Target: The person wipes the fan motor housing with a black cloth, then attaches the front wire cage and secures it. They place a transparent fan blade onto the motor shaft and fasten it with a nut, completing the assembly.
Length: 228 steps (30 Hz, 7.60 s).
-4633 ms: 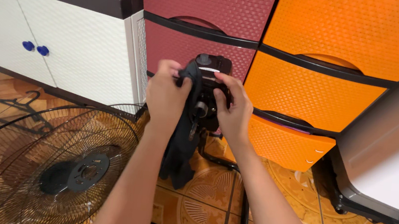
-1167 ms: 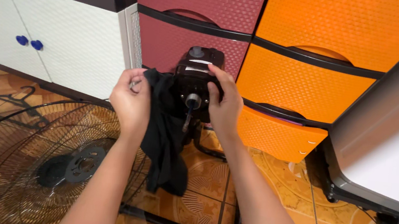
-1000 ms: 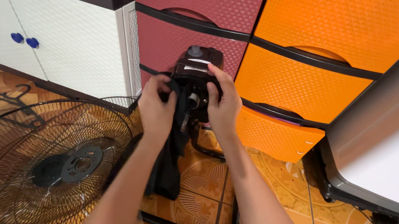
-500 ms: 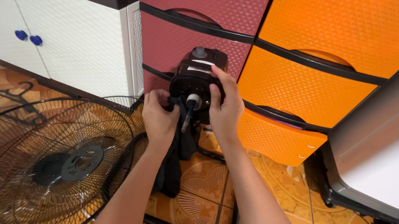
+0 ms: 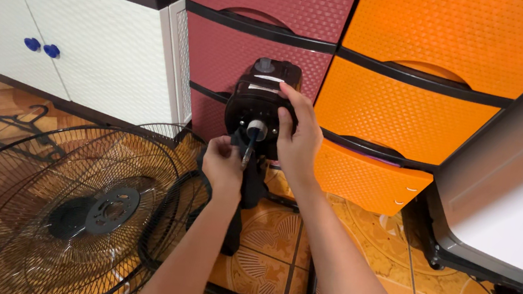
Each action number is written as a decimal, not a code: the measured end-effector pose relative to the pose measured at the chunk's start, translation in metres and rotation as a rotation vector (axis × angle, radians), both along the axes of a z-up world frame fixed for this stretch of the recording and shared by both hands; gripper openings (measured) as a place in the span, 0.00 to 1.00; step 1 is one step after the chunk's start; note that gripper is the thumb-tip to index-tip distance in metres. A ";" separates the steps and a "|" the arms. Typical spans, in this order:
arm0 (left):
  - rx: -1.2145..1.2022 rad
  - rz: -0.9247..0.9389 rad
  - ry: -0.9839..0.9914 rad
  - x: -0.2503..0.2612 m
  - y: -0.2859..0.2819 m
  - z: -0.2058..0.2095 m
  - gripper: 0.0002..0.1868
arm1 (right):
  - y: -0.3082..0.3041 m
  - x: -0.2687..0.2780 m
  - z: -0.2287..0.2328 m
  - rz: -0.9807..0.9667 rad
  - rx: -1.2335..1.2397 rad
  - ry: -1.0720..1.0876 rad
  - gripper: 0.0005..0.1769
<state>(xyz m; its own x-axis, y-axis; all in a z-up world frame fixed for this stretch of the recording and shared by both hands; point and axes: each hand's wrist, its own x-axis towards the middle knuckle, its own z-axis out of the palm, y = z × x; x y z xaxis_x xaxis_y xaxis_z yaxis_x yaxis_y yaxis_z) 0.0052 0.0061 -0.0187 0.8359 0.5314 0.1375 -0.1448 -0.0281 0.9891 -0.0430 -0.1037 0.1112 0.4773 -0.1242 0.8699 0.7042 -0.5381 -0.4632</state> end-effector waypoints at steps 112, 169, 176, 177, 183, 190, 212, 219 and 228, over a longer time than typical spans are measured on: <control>0.840 -0.404 -0.381 -0.030 0.030 0.144 0.50 | -0.048 0.044 -0.038 -0.196 0.030 0.014 0.11; 0.452 -0.352 0.266 -0.146 0.218 0.249 0.17 | 0.005 -0.033 -0.001 0.063 0.075 0.147 0.06; 0.692 -0.277 -0.039 -0.194 0.223 0.308 0.12 | 0.042 -0.054 0.045 0.135 0.009 0.064 0.05; 0.770 -0.189 -0.011 -0.202 0.220 0.313 0.12 | 0.048 -0.060 0.052 0.150 -0.001 0.025 0.04; 1.205 0.142 -0.040 -0.243 0.203 0.348 0.15 | 0.068 -0.078 0.081 0.080 -0.038 -0.083 0.03; 1.107 -0.005 -0.084 -0.285 0.237 0.374 0.17 | 0.033 -0.059 0.076 0.029 0.089 -0.195 0.04; 0.756 -0.575 -0.177 -0.172 0.093 0.317 0.15 | -0.148 -0.093 0.129 0.021 0.184 -0.098 0.02; 0.790 -0.563 -0.292 -0.125 0.059 0.271 0.16 | -0.137 -0.087 0.104 -0.029 0.229 -0.143 0.03; 0.756 -0.536 -0.323 -0.105 0.053 0.257 0.16 | -0.028 -0.079 0.069 -0.152 -0.088 -0.179 0.05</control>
